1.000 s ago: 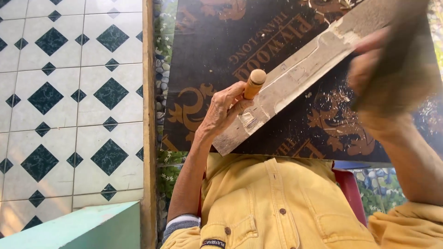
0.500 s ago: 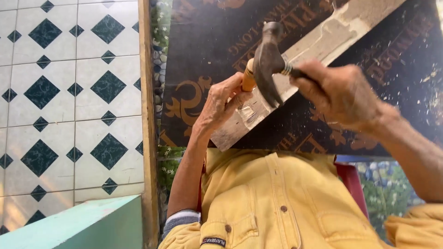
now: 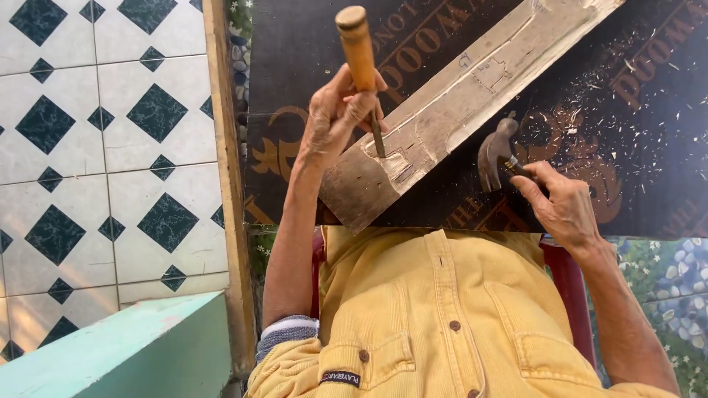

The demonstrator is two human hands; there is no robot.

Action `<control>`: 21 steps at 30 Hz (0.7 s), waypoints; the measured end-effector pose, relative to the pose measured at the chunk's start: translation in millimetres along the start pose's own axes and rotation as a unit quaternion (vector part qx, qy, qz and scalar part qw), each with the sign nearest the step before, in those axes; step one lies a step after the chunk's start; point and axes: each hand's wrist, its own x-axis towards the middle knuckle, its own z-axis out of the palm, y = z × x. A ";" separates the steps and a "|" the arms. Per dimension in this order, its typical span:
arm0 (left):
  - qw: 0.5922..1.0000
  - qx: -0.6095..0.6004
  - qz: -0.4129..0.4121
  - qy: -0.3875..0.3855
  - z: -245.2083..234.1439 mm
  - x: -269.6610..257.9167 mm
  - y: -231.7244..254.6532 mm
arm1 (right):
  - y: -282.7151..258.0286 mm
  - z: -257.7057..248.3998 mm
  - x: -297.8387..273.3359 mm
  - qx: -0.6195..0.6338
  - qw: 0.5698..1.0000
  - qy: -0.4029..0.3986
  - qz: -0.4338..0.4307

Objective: Using a hammer and wood chisel to carve a rectangular recess into a wooden plank.

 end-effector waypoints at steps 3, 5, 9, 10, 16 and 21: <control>0.997 -0.074 -0.027 0.011 -5.3 1.5 -1.6 | 16.2 11.8 -10.5 -0.012 1.000 0.005 0.016; 0.994 -0.091 -0.042 0.030 -8.8 1.0 3.8 | 16.9 15.1 -13.1 -0.057 0.998 0.011 0.022; 0.987 -0.110 -0.084 0.081 -14.3 -7.4 -6.5 | 11.7 16.8 -12.1 -0.118 0.993 0.003 0.024; 0.987 -0.106 -0.073 0.096 -11.9 -9.8 -2.9 | 10.7 16.5 -11.7 -0.127 0.992 -0.006 0.029; 0.992 -0.033 -0.025 0.119 5.9 -16.9 12.3 | 9.3 19.2 -14.9 -0.166 0.985 -0.014 0.039; 0.992 -0.027 0.000 0.123 16.4 -15.9 22.4 | 7.6 19.7 -14.7 -0.172 0.984 -0.012 0.048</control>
